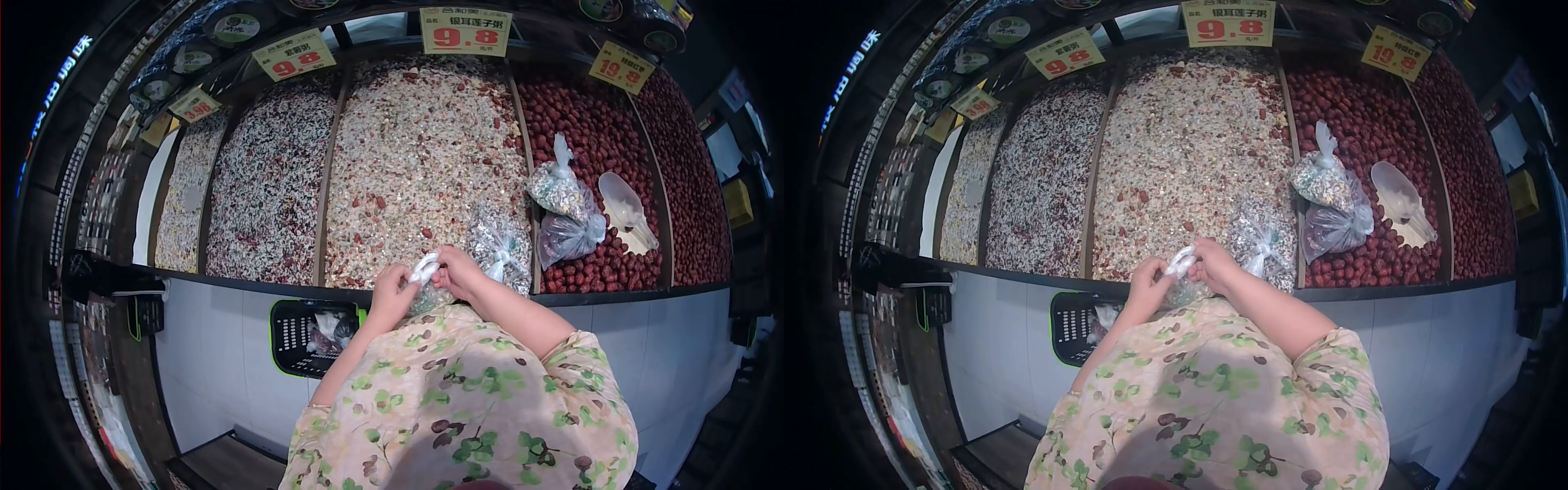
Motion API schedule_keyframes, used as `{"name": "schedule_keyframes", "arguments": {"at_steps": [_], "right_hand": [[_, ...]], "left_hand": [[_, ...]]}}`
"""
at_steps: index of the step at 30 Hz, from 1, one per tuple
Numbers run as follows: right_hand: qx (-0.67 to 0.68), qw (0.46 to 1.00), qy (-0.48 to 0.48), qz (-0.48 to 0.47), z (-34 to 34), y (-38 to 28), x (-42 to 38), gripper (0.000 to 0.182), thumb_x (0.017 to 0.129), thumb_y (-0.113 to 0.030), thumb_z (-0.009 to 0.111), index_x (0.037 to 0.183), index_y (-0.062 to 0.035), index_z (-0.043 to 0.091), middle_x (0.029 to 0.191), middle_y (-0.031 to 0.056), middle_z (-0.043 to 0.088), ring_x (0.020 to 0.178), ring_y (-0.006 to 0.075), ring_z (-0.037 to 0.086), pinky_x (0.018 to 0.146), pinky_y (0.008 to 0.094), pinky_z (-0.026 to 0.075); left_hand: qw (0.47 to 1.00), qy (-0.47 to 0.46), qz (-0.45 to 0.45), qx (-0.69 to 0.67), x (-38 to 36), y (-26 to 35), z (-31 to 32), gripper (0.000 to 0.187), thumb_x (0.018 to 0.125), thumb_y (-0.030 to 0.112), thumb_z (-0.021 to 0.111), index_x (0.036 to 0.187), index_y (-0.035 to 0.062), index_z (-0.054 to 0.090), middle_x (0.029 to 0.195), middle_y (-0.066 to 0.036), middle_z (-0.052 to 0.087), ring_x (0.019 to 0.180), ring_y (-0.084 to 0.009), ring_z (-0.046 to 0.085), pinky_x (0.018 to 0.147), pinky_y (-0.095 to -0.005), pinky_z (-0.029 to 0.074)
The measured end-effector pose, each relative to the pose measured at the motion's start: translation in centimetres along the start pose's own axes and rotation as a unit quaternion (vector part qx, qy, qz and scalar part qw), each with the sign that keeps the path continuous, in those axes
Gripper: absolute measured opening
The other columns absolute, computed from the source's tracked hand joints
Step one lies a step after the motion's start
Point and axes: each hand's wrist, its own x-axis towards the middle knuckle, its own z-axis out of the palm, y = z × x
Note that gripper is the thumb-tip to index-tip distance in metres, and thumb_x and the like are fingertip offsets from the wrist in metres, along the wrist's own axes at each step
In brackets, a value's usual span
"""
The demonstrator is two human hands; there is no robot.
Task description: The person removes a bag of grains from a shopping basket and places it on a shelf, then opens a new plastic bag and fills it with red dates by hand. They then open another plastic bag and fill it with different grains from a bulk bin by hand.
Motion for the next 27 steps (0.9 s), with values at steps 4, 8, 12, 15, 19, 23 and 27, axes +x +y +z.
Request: {"name": "schedule_keyframes", "arguments": {"at_steps": [4,8,12,15,19,23,27], "right_hand": [[0.105,0.994,-0.019,0.013,-0.7,0.5,-0.2,0.014,0.085,-0.009,0.04,0.092,-0.0026,0.051,0.073,0.0092,0.057,0.057,0.0148,0.054,0.05,0.0274,0.046],[0.207,0.977,-0.038,0.03,-0.2,0.0,-1.1,0.017,0.083,-0.009,0.04,0.095,-0.0033,0.051,0.08,0.0103,0.059,0.061,0.0154,0.054,0.056,0.0284,0.047],[0.298,0.94,-0.164,0.01,-1.4,-0.7,-2.2,0.021,0.082,-0.008,0.041,0.101,-0.0041,0.049,0.087,0.0103,0.06,0.063,0.0165,0.056,0.057,0.0289,0.048],[0.202,0.953,-0.222,-0.033,-1.0,-2.3,-4.0,0.027,0.08,-0.006,0.046,0.107,-0.0048,0.047,0.09,0.0101,0.059,0.063,0.0173,0.057,0.058,0.029,0.049],[0.105,0.958,-0.267,-0.028,0.3,-2.7,-5.9,0.032,0.077,-0.003,0.056,0.108,-0.0039,0.046,0.092,0.0093,0.059,0.063,0.0177,0.06,0.058,0.0282,0.051],[0.033,0.956,-0.281,-0.083,1.4,-3.3,-6.5,0.023,0.083,-0.01,0.059,0.101,-0.0041,0.046,0.095,0.0134,0.059,0.066,0.0189,0.061,0.061,0.0297,0.052],[0.023,0.954,-0.268,-0.128,2.2,-5.3,-6.9,0.041,0.081,-0.012,0.059,0.117,-0.0056,0.04,0.114,0.0188,0.051,0.076,0.0229,0.063,0.064,0.0304,0.053]], "left_hand": [[0.998,0.002,-0.028,-0.052,0.0,-0.8,0.3,0.018,0.069,0.011,0.067,0.075,0.0023,0.053,0.071,-0.008,0.053,0.064,-0.0182,0.05,0.059,-0.0304,0.039],[0.981,-0.023,-0.126,-0.146,0.0,-1.3,0.3,0.015,0.073,0.011,0.066,0.075,0.0032,0.054,0.069,-0.003,0.054,0.063,-0.011,0.048,0.057,-0.0276,0.038],[0.944,-0.03,-0.184,-0.271,0.2,-1.4,-0.6,0.007,0.077,0.008,0.062,0.077,0.0038,0.056,0.075,-0.001,0.059,0.068,-0.0064,0.05,0.062,-0.0224,0.039],[0.921,-0.013,-0.184,-0.343,0.5,-1.2,-0.9,0.003,0.08,0.006,0.059,0.081,0.0044,0.057,0.085,-0.005,0.062,0.076,-0.0082,0.052,0.073,-0.0227,0.039],[0.98,-0.014,-0.087,-0.177,0.4,0.1,-0.7,0.019,0.078,0.014,0.063,0.091,0.0013,0.058,0.099,-0.012,0.061,0.089,-0.0185,0.058,0.08,-0.028,0.044],[0.993,-0.092,0.023,0.07,0.3,1.4,-0.9,0.032,0.07,0.017,0.068,0.096,0.0015,0.058,0.1,-0.017,0.059,0.09,-0.0308,0.058,0.079,-0.0367,0.046],[0.99,-0.054,-0.012,0.128,0.3,0.4,0.4,0.033,0.067,0.016,0.069,0.096,0.0024,0.06,0.095,-0.017,0.06,0.086,-0.0333,0.057,0.075,-0.0406,0.045]]}}
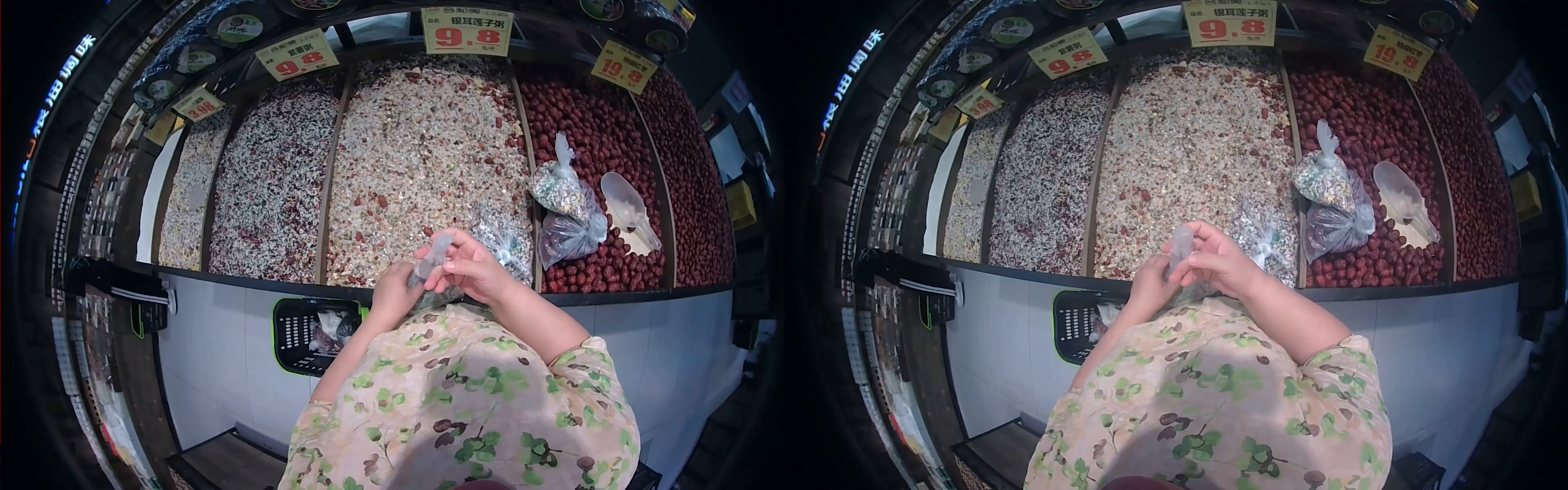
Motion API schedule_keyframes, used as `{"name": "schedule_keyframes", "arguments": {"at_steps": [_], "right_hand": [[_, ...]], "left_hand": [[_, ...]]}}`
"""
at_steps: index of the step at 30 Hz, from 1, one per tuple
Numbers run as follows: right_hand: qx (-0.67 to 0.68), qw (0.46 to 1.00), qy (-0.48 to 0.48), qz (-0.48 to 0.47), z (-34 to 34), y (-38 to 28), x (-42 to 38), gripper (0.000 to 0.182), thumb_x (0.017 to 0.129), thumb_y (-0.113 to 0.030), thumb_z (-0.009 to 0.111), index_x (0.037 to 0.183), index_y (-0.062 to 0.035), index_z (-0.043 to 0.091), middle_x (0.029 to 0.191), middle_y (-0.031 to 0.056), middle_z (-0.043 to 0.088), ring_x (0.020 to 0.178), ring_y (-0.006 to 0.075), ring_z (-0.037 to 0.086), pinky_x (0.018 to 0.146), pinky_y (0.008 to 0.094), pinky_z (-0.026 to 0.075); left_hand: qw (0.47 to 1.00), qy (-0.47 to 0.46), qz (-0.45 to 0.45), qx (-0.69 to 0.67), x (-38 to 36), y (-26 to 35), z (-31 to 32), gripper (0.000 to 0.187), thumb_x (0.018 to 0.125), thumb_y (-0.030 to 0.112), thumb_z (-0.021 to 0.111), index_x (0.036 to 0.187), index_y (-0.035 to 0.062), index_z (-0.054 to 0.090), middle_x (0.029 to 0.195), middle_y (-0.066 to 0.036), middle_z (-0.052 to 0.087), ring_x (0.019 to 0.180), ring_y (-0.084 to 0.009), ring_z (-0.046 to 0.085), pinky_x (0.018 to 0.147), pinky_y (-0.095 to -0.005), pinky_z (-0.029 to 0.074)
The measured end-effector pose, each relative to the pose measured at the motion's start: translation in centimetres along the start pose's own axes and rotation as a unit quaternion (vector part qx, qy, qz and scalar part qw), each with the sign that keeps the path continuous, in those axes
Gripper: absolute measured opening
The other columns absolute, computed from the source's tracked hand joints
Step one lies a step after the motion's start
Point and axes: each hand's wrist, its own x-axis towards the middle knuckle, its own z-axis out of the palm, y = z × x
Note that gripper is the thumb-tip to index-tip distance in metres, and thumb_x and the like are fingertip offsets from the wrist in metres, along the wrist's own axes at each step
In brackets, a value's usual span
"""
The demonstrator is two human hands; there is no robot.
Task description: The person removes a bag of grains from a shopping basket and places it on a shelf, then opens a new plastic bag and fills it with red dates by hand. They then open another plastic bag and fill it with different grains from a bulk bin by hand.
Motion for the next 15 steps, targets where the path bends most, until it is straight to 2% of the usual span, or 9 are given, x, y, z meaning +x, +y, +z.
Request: {"name": "schedule_keyframes", "arguments": {"at_steps": [2,3,5,6,8,10,12,14,15], "right_hand": [[0.013,1.0,-0.003,-0.017,0.2,-0.9,0.3,0.051,0.08,-0.012,0.06,0.125,-0.0066,0.035,0.123,0.0212,0.046,0.08,0.0245,0.063,0.066,0.031,0.053],[-0.034,0.997,0.007,-0.073,0.1,-1.2,0.4,0.059,0.08,-0.012,0.059,0.13,-0.0081,0.028,0.129,0.0227,0.038,0.083,0.0258,0.063,0.067,0.031,0.053],[-0.092,0.983,0.032,-0.157,-0.6,-1.7,0.6,0.072,0.079,-0.011,0.058,0.138,-0.0103,0.017,0.137,0.0242,0.027,0.086,0.0259,0.062,0.069,0.0306,0.053],[-0.092,0.983,0.032,-0.157,-1.2,-1.8,0.7,0.072,0.079,-0.011,0.058,0.138,-0.0103,0.017,0.137,0.0242,0.027,0.086,0.0259,0.062,0.069,0.0306,0.053],[-0.043,0.978,0.104,-0.176,-2.6,-1.5,0.9,0.076,0.078,-0.007,0.057,0.139,-0.0088,0.012,0.136,0.0222,0.03,0.09,0.0233,0.06,0.069,0.0281,0.051],[-0.055,0.976,0.127,-0.17,-4.5,0.4,1.1,0.074,0.077,-0.01,0.059,0.139,-0.0093,0.018,0.134,0.0208,0.035,0.095,0.0228,0.058,0.076,0.0314,0.051],[-0.214,0.973,0.079,-0.045,-5.7,2.4,1.2,0.066,0.077,-0.009,0.06,0.136,-0.0073,0.028,0.126,0.0154,0.046,0.1,0.0239,0.056,0.082,0.0347,0.048],[-0.469,0.88,0.014,-0.08,-5.1,4.4,1.2,0.06,0.075,-0.015,0.065,0.13,-0.007,0.04,0.119,0.0126,0.054,0.102,0.0246,0.056,0.087,0.0368,0.044],[-0.521,0.851,0.017,-0.059,-3.6,4.0,1.2,0.056,0.072,-0.019,0.069,0.122,-0.0064,0.048,0.116,0.012,0.056,0.103,0.0243,0.056,0.087,0.0354,0.044]], "left_hand": [[1.0,0.011,0.011,0.012,0.2,-0.5,0.5,0.031,0.069,0.017,0.068,0.094,0.0014,0.061,0.085,-0.016,0.06,0.08,-0.0332,0.058,0.07,-0.0403,0.045],[1.0,0.011,0.01,0.012,0.3,-0.6,0.7,0.031,0.069,0.017,0.068,0.094,0.0014,0.061,0.085,-0.016,0.06,0.08,-0.0332,0.058,0.07,-0.0403,0.045],[0.986,0.016,-0.087,-0.141,0.5,-0.8,1.0,0.027,0.072,0.019,0.068,0.089,-0.0008,0.061,0.079,-0.013,0.062,0.074,-0.0282,0.059,0.066,-0.0362,0.045],[0.986,0.015,-0.087,-0.141,0.5,-0.7,0.9,0.027,0.072,0.019,0.068,0.089,-0.0008,0.061,0.079,-0.013,0.062,0.074,-0.0282,0.059,0.066,-0.0362,0.045],[0.941,0.033,-0.161,-0.296,0.4,-0.4,0.4,0.027,0.076,0.02,0.067,0.089,-0.0025,0.06,0.076,-0.008,0.062,0.07,-0.0187,0.058,0.064,-0.0301,0.044],[0.948,0.028,-0.115,-0.296,0.3,0.0,-0.6,0.025,0.078,0.02,0.065,0.089,-0.0021,0.06,0.077,-0.007,0.061,0.071,-0.0149,0.056,0.064,-0.0277,0.044],[0.952,0.024,-0.069,-0.296,0.4,0.9,-1.5,0.024,0.08,0.02,0.064,0.089,-0.0018,0.06,0.078,-0.005,0.061,0.072,-0.0111,0.054,0.064,-0.0252,0.043],[0.958,0.052,-0.009,-0.283,0.4,2.2,-2.1,0.021,0.083,0.019,0.061,0.09,-0.0002,0.06,0.079,-0.005,0.06,0.072,-0.0094,0.053,0.065,-0.0235,0.043],[0.958,0.051,-0.01,-0.283,0.3,2.6,-2.5,0.021,0.083,0.019,0.061,0.09,-0.0002,0.06,0.079,-0.005,0.06,0.072,-0.0094,0.053,0.065,-0.0235,0.043]]}}
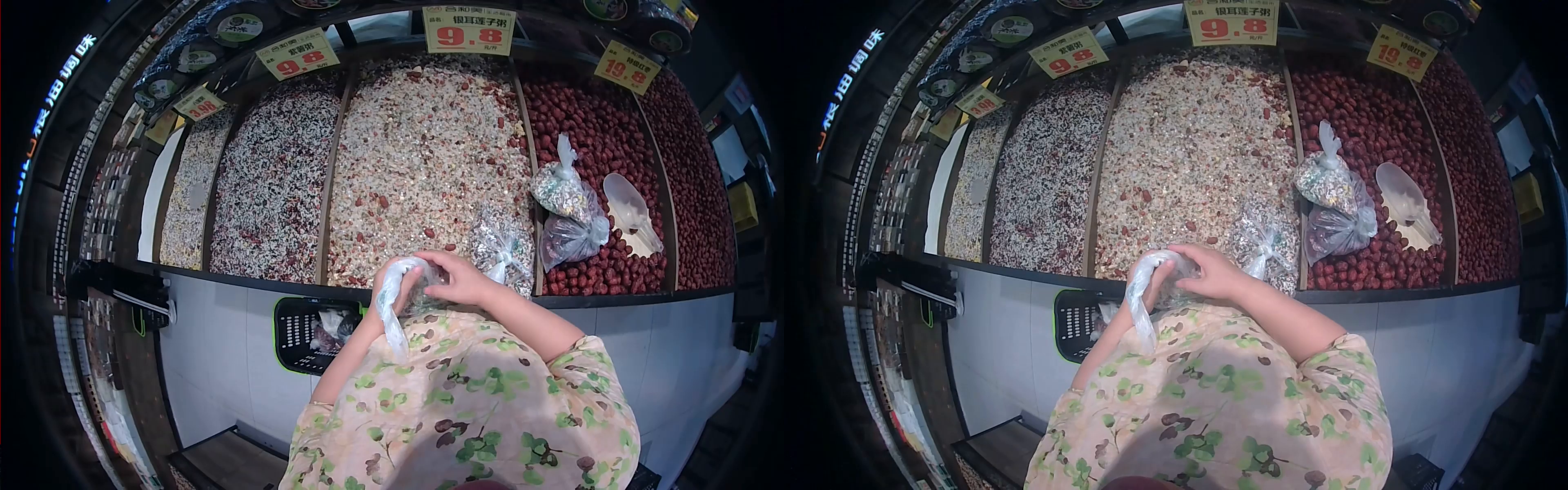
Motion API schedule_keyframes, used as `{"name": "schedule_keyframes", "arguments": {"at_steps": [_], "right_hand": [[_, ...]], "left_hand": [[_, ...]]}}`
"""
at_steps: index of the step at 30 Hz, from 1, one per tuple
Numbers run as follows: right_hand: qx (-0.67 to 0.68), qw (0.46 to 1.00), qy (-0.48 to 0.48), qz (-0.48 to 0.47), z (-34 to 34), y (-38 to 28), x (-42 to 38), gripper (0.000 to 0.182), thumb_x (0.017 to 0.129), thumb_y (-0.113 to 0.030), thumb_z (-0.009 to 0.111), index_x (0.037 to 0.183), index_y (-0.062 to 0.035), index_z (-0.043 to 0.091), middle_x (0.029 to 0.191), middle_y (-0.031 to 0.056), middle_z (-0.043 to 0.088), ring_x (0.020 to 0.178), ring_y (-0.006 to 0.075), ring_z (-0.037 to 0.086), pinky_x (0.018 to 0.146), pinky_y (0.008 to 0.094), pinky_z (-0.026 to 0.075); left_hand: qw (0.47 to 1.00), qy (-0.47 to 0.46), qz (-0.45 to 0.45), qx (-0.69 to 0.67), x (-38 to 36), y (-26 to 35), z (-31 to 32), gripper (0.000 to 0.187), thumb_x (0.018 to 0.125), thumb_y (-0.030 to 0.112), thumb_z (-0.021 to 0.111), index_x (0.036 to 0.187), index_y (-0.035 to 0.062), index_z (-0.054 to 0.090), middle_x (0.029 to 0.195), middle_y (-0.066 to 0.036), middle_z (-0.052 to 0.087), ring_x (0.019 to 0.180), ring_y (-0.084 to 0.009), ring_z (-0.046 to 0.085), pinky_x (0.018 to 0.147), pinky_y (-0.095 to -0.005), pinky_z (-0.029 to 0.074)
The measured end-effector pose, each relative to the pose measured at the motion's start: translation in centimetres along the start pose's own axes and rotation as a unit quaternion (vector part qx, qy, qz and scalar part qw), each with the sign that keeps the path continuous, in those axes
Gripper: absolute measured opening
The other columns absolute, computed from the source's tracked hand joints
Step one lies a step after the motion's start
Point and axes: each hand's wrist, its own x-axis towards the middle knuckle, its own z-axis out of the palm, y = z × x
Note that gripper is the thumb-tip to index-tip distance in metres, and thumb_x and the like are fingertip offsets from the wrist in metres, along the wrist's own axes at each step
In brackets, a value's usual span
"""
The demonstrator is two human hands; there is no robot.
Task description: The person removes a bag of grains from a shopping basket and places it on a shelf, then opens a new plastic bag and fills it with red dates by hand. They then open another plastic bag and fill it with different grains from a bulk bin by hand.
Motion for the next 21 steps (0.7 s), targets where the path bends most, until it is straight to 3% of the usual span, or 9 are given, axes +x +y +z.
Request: {"name": "schedule_keyframes", "arguments": {"at_steps": [3,5,6,7,9,12,14,19,21], "right_hand": [[-0.089,0.995,0.033,0.024,0.2,-1.1,0.9,0.049,0.07,-0.018,0.071,0.114,-0.0062,0.055,0.108,0.0138,0.06,0.099,0.0259,0.058,0.084,0.0351,0.046],[-0.072,0.994,0.032,0.078,-0.4,-1.1,1.5,0.036,0.068,-0.016,0.071,0.101,-0.0054,0.061,0.094,0.0102,0.063,0.087,0.0203,0.061,0.077,0.0315,0.047],[-0.016,0.992,0.037,0.12,-0.7,0.0,1.7,0.031,0.068,-0.014,0.071,0.096,-0.0054,0.061,0.089,0.0072,0.063,0.081,0.0164,0.06,0.072,0.0289,0.047],[0.039,0.985,0.041,0.162,-1.0,0.7,1.8,0.027,0.067,-0.013,0.071,0.091,-0.0054,0.061,0.083,0.0043,0.063,0.076,0.0125,0.059,0.068,0.0263,0.046],[0.125,0.976,0.068,0.163,-1.7,1.3,1.7,0.018,0.069,-0.007,0.069,0.081,-0.006,0.055,0.076,-0.0013,0.058,0.069,0.006,0.053,0.062,0.0211,0.042],[0.304,0.938,0.113,0.124,-2.8,1.9,1.1,0.019,0.073,-0.001,0.065,0.076,-0.0093,0.048,0.069,-0.0042,0.052,0.065,0.0051,0.051,0.058,0.0193,0.039],[0.319,0.934,0.102,0.124,-3.2,2.4,0.7,0.019,0.074,-0.002,0.066,0.078,-0.0086,0.049,0.072,-0.0041,0.053,0.067,0.005,0.05,0.061,0.0192,0.039],[0.336,0.935,0.012,0.109,-3.1,-1.6,0.2,0.021,0.076,-0.005,0.067,0.092,-0.0039,0.054,0.084,-0.0009,0.057,0.077,0.0073,0.054,0.072,0.0211,0.042],[0.236,0.967,-0.071,0.064,-3.0,-2.8,0.1,0.035,0.076,-0.004,0.065,0.109,-0.0027,0.052,0.096,0.003,0.058,0.089,0.01,0.055,0.08,0.0242,0.043]], "left_hand": [[0.996,-0.038,-0.078,-0.021,-0.3,0.6,-0.3,0.025,0.086,0.021,0.057,0.1,0.0012,0.058,0.087,-0.005,0.06,0.08,-0.0121,0.053,0.073,-0.0267,0.043],[0.983,0.034,-0.111,-0.144,-0.4,0.0,0.0,0.018,0.087,0.017,0.056,0.095,0.001,0.058,0.088,-0.005,0.059,0.081,-0.0107,0.053,0.074,-0.025,0.042],[0.965,0.07,-0.193,-0.162,-0.5,-0.2,-0.5,0.02,0.089,0.017,0.054,0.099,0.0001,0.057,0.094,-0.005,0.06,0.086,-0.0116,0.054,0.078,-0.0249,0.042],[0.965,0.072,-0.192,-0.162,-0.3,-0.8,-0.9,0.02,0.089,0.017,0.054,0.099,0.0001,0.057,0.094,-0.005,0.06,0.086,-0.0116,0.054,0.078,-0.0249,0.042],[0.892,0.107,-0.165,-0.407,0.1,-2.0,-1.9,0.022,0.089,0.017,0.054,0.1,-0.001,0.056,0.095,-0.006,0.06,0.088,-0.0121,0.056,0.077,-0.0238,0.043],[0.92,0.044,-0.161,-0.354,-0.9,-2.7,-3.7,0.022,0.086,0.015,0.057,0.1,-0.0018,0.056,0.095,-0.007,0.062,0.088,-0.0118,0.058,0.079,-0.0252,0.044],[0.954,-0.034,-0.15,-0.256,-1.5,-2.6,-3.7,0.021,0.081,0.009,0.062,0.098,-0.0017,0.056,0.092,-0.006,0.063,0.081,-0.0095,0.059,0.074,-0.0238,0.046],[0.986,-0.004,-0.113,-0.125,-1.7,-1.2,-2.9,0.015,0.081,0.005,0.061,0.095,-0.0026,0.059,0.089,-0.003,0.063,0.076,-0.0064,0.056,0.068,-0.0201,0.044],[0.984,0.054,-0.12,-0.123,-1.6,-1.1,-3.2,0.013,0.083,0.004,0.057,0.095,-0.0027,0.061,0.088,-0.002,0.062,0.076,-0.0063,0.055,0.069,-0.0206,0.044]]}}
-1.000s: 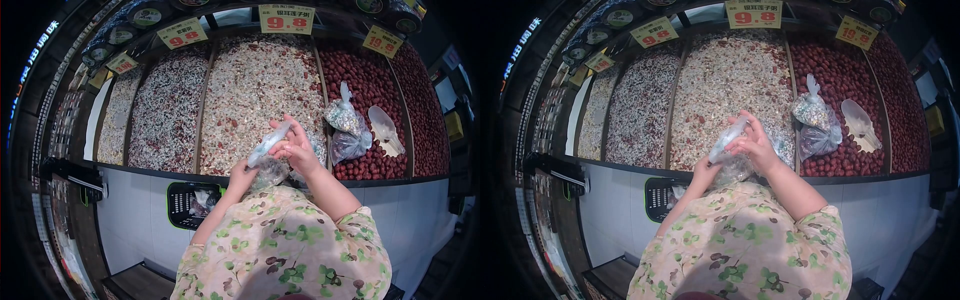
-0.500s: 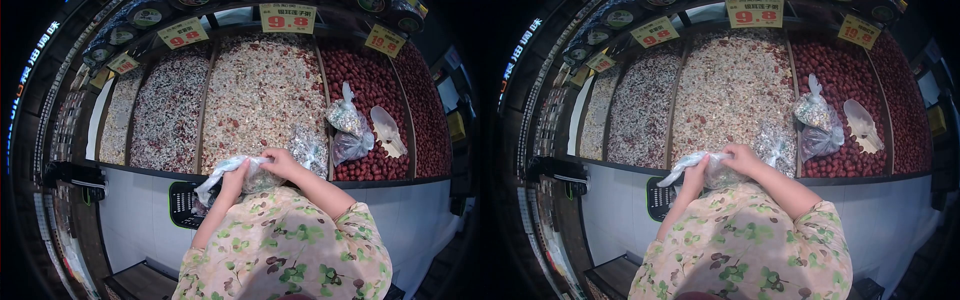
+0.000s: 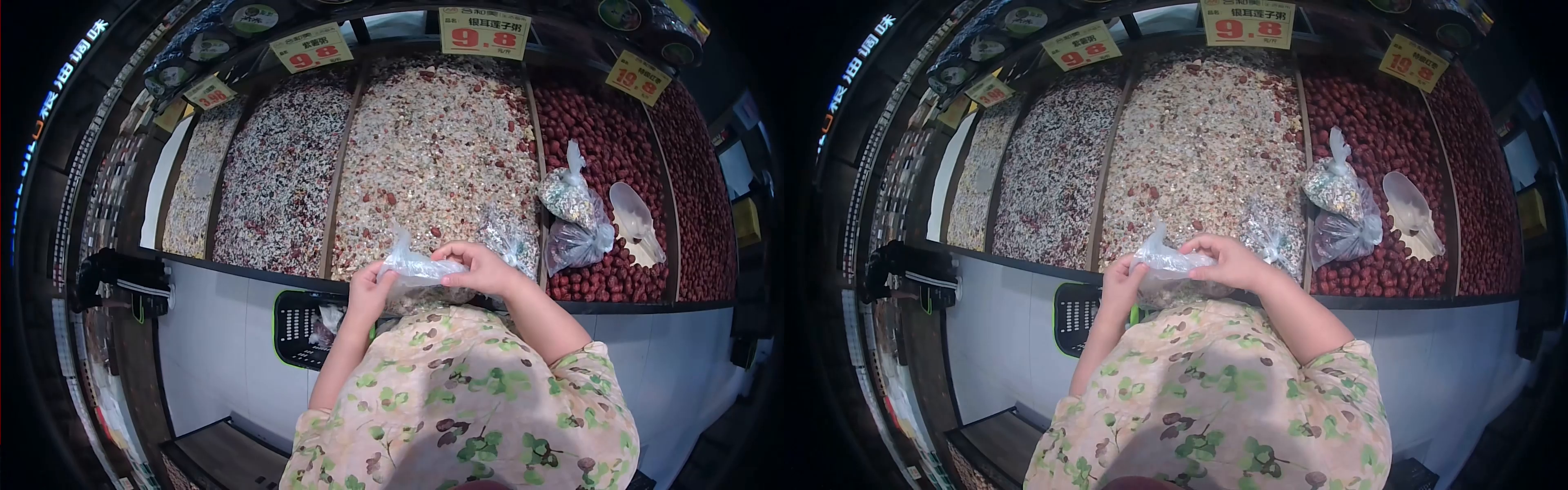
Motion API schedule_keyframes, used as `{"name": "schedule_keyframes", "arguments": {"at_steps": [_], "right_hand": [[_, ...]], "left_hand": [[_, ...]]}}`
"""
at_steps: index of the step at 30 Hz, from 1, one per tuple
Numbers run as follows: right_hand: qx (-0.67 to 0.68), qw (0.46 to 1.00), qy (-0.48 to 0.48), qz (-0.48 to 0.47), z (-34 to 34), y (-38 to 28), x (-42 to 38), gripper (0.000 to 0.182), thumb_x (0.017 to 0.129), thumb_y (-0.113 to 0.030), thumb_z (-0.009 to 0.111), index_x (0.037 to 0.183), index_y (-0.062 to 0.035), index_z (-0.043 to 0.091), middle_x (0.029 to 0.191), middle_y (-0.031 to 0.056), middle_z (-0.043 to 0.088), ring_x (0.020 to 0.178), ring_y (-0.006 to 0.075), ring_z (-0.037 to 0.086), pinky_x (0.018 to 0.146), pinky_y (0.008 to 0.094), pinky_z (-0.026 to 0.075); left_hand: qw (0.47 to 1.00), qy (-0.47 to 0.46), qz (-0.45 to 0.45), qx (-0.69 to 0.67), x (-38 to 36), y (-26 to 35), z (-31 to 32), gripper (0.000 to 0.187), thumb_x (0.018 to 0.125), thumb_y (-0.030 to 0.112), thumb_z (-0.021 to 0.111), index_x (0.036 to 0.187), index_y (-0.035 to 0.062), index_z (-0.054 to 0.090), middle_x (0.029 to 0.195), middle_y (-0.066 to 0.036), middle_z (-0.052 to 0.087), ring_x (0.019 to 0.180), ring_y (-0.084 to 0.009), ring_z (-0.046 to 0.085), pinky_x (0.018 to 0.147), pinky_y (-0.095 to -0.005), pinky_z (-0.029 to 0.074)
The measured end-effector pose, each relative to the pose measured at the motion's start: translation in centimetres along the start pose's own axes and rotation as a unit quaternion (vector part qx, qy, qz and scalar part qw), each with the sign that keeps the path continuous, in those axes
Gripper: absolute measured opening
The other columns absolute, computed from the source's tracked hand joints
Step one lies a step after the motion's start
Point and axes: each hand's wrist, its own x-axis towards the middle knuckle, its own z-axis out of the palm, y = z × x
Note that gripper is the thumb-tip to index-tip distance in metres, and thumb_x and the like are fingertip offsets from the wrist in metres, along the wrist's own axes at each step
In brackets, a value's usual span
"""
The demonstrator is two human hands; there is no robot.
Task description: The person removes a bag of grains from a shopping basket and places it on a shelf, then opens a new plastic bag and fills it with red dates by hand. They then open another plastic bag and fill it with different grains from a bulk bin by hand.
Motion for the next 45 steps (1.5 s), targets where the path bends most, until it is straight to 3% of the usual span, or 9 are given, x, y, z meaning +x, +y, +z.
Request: {"name": "schedule_keyframes", "arguments": {"at_steps": [2,6,8,9,15,34,40,42,45], "right_hand": [[-0.023,1.0,-0.002,0.005,-0.3,-0.9,0.0,0.041,0.075,-0.002,0.066,0.113,-0.0017,0.051,0.104,0.0048,0.057,0.097,0.0119,0.054,0.086,0.0263,0.042],[0.182,0.973,0.129,-0.051,-2.3,-1.5,-0.3,0.036,0.072,0.002,0.066,0.106,-0.0016,0.054,0.101,0.0035,0.057,0.092,0.0106,0.055,0.081,0.0244,0.043],[0.223,0.963,0.14,-0.061,-3.3,-1.3,-0.8,0.033,0.072,0.002,0.066,0.103,-0.0027,0.055,0.095,0.002,0.057,0.083,0.0089,0.055,0.076,0.0219,0.044],[0.225,0.955,0.183,-0.06,-2.4,-2.6,-0.9,0.024,0.07,0.002,0.067,0.09,-0.0055,0.056,0.08,0.001,0.059,0.073,0.0081,0.056,0.068,0.0205,0.043],[0.227,0.952,0.177,-0.101,-3.1,-2.8,-1.4,0.015,0.072,0.002,0.064,0.074,-0.0074,0.052,0.073,-0.002,0.054,0.067,0.0082,0.053,0.062,0.0211,0.04],[0.293,0.901,0.199,-0.251,-6.7,-8.9,-2.3,0.011,0.079,0.0,0.057,0.085,-0.0068,0.053,0.087,0.0063,0.06,0.081,0.016,0.059,0.076,0.0292,0.047],[0.114,0.884,0.35,-0.289,-6.0,-10.3,-1.9,0.012,0.079,0.002,0.057,0.09,-0.0037,0.054,0.087,0.0058,0.058,0.08,0.0125,0.055,0.076,0.0247,0.043],[-0.132,0.839,0.379,-0.367,-4.3,-11.0,-1.6,0.014,0.078,0.002,0.057,0.092,-0.0015,0.054,0.088,0.0065,0.057,0.079,0.0125,0.053,0.076,0.0243,0.041],[-0.387,0.765,0.293,-0.422,-1.3,-12.3,-2.4,0.023,0.071,-0.002,0.062,0.093,-0.001,0.054,0.092,0.0125,0.056,0.081,0.0228,0.055,0.076,0.0303,0.043]], "left_hand": [[0.999,0.004,0.036,-0.008,0.0,-0.2,-0.5,0.014,0.084,0.004,0.056,0.095,-0.0026,0.061,0.088,-0.002,0.062,0.077,-0.0064,0.054,0.069,-0.0211,0.043],[0.997,0.024,0.062,-0.047,-0.5,0.2,-1.0,0.016,0.085,0.005,0.055,0.098,-0.0029,0.061,0.089,-0.002,0.061,0.08,-0.0069,0.053,0.072,-0.0221,0.042],[0.996,0.021,0.077,-0.043,-0.8,0.4,-1.2,0.017,0.086,0.006,0.055,0.099,-0.0031,0.061,0.09,-0.002,0.061,0.081,-0.007,0.053,0.072,-0.0224,0.042],[0.995,0.018,0.091,-0.039,-0.9,0.4,-1.3,0.018,0.086,0.007,0.054,0.1,-0.0032,0.061,0.092,-0.002,0.061,0.081,-0.0072,0.053,0.073,-0.0226,0.042],[0.994,0.038,0.103,-0.03,-1.9,0.9,-1.8,0.021,0.088,0.007,0.052,0.104,-0.0027,0.061,0.096,-0.003,0.062,0.085,-0.0087,0.054,0.077,-0.0239,0.043],[0.991,0.004,0.098,-0.093,-3.5,1.3,-1.7,0.017,0.085,0.0,0.052,0.099,-0.0034,0.062,0.102,-0.007,0.058,0.096,-0.0143,0.053,0.087,-0.0275,0.04],[0.989,-0.019,0.118,-0.085,-3.5,0.4,-1.6,0.017,0.085,-0.002,0.051,0.098,-0.0036,0.062,0.103,-0.009,0.058,0.098,-0.0153,0.052,0.088,-0.0284,0.039],[0.99,-0.021,0.121,-0.07,-3.5,0.5,-1.5,0.017,0.084,-0.003,0.051,0.098,-0.0039,0.062,0.103,-0.009,0.058,0.097,-0.0152,0.052,0.088,-0.0277,0.039],[0.99,-0.023,0.117,-0.081,-3.4,0.6,-1.4,0.017,0.084,-0.004,0.051,0.097,-0.0043,0.062,0.103,-0.009,0.058,0.097,-0.0154,0.052,0.088,-0.0272,0.039]]}}
